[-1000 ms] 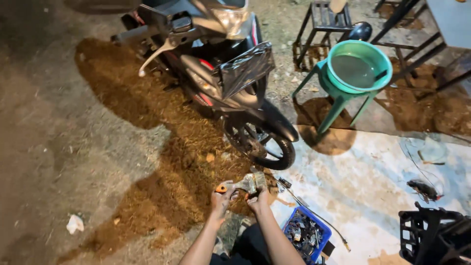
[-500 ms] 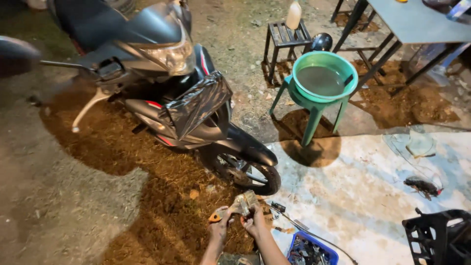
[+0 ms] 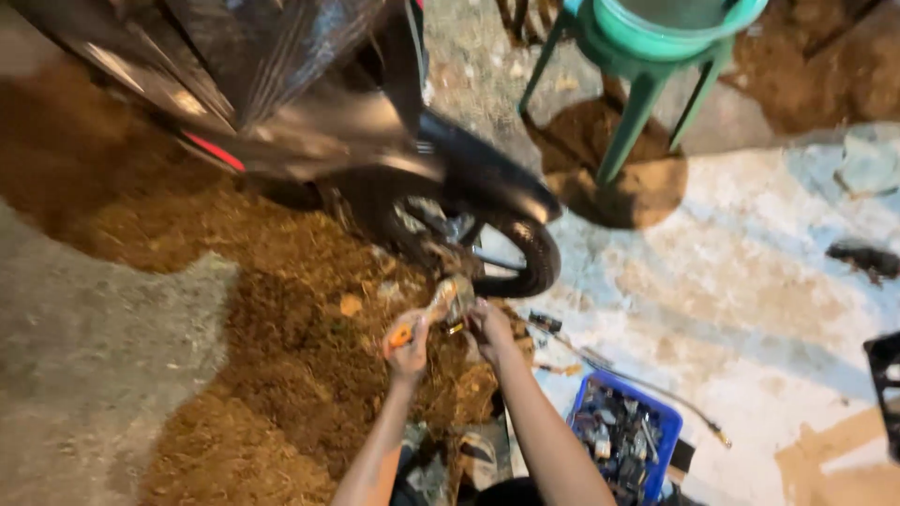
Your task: The person scrubs the rear wheel, chain, and exhaust of a motorcycle with a brush. They rinse the brush in a bucket of water and continue scrubbing the front wheel and brake disc.
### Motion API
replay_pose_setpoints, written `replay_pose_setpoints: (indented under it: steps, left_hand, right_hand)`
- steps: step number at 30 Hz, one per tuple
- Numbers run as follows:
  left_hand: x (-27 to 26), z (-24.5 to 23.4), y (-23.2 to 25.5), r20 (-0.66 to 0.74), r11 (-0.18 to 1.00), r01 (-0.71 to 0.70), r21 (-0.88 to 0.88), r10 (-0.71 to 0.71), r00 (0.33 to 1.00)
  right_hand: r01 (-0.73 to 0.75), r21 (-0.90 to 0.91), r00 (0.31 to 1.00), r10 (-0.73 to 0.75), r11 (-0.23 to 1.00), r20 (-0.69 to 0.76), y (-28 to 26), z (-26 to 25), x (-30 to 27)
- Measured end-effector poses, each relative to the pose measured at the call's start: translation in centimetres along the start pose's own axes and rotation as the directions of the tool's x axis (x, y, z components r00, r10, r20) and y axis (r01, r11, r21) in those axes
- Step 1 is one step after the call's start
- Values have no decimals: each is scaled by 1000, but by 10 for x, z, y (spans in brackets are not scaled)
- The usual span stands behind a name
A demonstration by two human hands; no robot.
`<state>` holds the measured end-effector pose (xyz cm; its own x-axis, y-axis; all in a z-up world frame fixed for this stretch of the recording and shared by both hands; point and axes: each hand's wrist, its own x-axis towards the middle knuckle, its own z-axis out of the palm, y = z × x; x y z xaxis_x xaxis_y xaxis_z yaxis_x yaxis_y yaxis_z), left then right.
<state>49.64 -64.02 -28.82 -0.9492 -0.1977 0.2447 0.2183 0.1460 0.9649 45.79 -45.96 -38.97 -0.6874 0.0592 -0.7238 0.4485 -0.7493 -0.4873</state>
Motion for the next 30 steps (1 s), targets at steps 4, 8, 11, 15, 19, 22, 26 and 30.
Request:
replay_pose_setpoints:
  steps: [4, 8, 11, 15, 19, 22, 26, 30]
  left_hand:
    - [9, 5, -45, 35, 994, 83, -67, -81, 996]
    - [23, 13, -79, 127, 998, 28, 61, -35, 991]
    - [38, 23, -152, 217, 952, -238, 193, 195, 956]
    - [57, 19, -160, 379, 880, -251, 403, 89, 921]
    - [68, 16, -169, 327, 877, -282, 388, 155, 932]
    - [66, 21, -184, 237, 848, -451, 280, 394, 888]
    - [55, 22, -177, 214, 682, -684, 258, 650, 729]
    - [50, 28, -159, 215, 619, -746, 245, 716, 664]
  right_hand:
    - [154, -95, 971, -133, 983, 197, 11, -17, 48]
    - [280, 24, 955, -281, 960, 94, 37, -34, 133]
    - [706, -707, 603, -496, -34, 625, 34, -54, 190]
    - [628, -581, 446, -372, -518, 814, 8, -39, 178]
    - [699, -673, 713, -297, 241, 635, -8, -40, 224]
    - [289, -494, 927, -111, 820, 358, -12, -35, 218]
    - [357, -688, 933, -211, 631, 291, -19, -23, 184]
    - [302, -725, 952, -238, 619, 193, -23, -57, 214]
